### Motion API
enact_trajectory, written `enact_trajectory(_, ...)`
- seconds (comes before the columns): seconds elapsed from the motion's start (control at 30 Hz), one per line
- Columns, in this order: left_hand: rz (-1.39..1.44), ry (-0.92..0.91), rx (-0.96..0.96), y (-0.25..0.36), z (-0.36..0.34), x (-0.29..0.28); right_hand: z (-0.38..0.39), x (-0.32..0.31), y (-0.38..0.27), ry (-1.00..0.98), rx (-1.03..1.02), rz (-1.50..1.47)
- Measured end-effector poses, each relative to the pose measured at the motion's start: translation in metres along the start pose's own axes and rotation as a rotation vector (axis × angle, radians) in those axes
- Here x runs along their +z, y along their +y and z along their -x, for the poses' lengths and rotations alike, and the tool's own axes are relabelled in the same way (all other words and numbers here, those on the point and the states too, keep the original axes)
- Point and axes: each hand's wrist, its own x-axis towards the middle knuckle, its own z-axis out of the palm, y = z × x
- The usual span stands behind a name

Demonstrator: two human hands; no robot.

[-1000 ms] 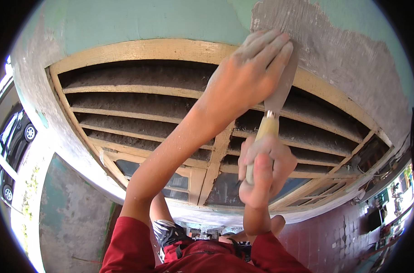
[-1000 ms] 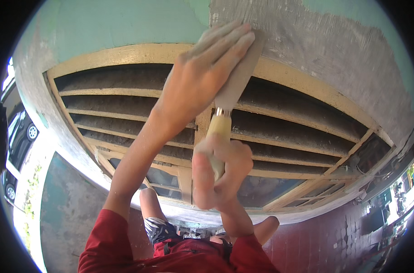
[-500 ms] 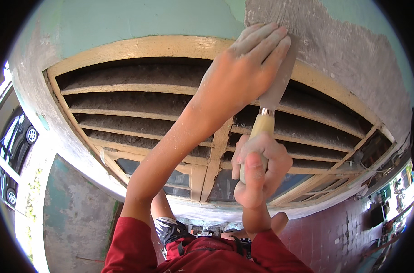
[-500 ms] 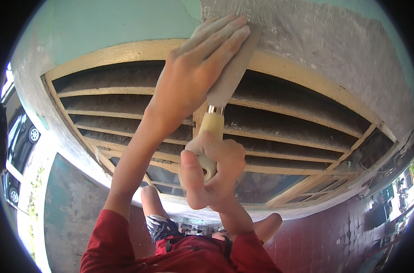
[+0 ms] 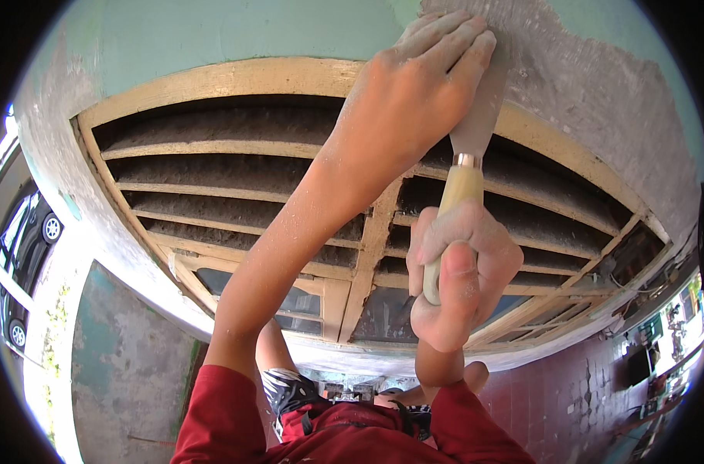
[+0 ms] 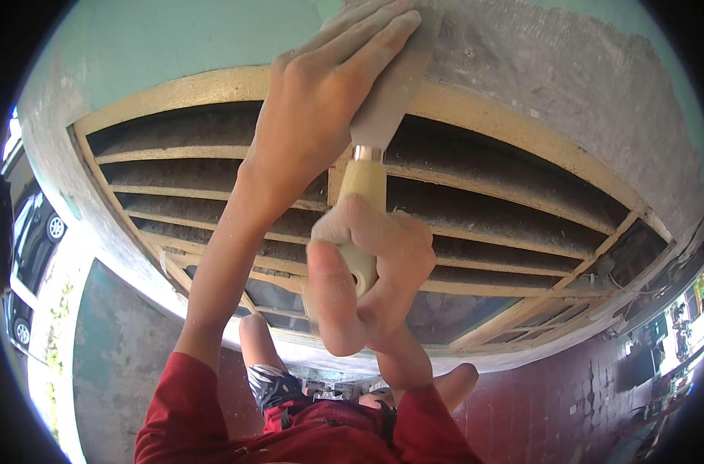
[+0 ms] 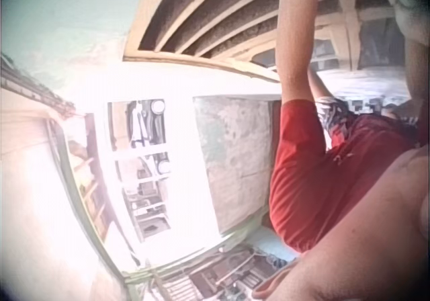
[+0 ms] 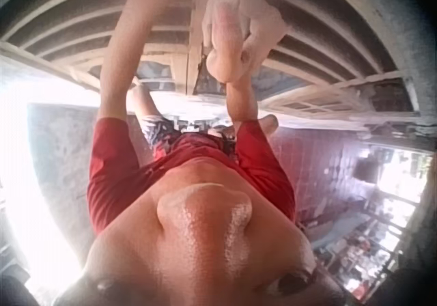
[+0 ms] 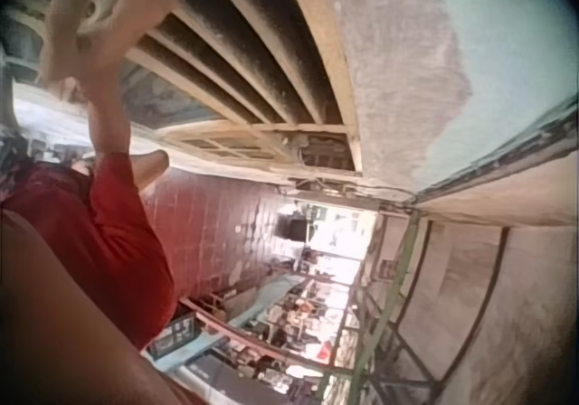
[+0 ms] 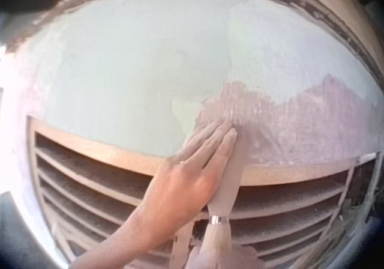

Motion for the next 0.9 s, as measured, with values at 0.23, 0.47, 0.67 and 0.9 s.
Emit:
enact_trajectory(0.23, -0.006, -0.058, -0.042, 0.002, 0.009, -0.008, 0.007, 0.003, 0.001, -0.014, -0.043, -0.023)
enact_trajectory(0.47, -0.027, -0.074, -0.021, 0.005, 0.018, -0.005, 0.010, 0.005, 0.016, -0.036, -0.082, 0.024)
enact_trajectory(0.67, -0.041, -0.036, 0.055, -0.013, 0.000, -0.007, -0.004, 0.016, 0.008, -0.012, -0.084, -0.035)
enact_trajectory(0.9, -0.012, 0.021, 0.044, -0.011, 0.006, -0.004, 0.002, 0.012, 0.007, -0.011, -0.040, -0.044)
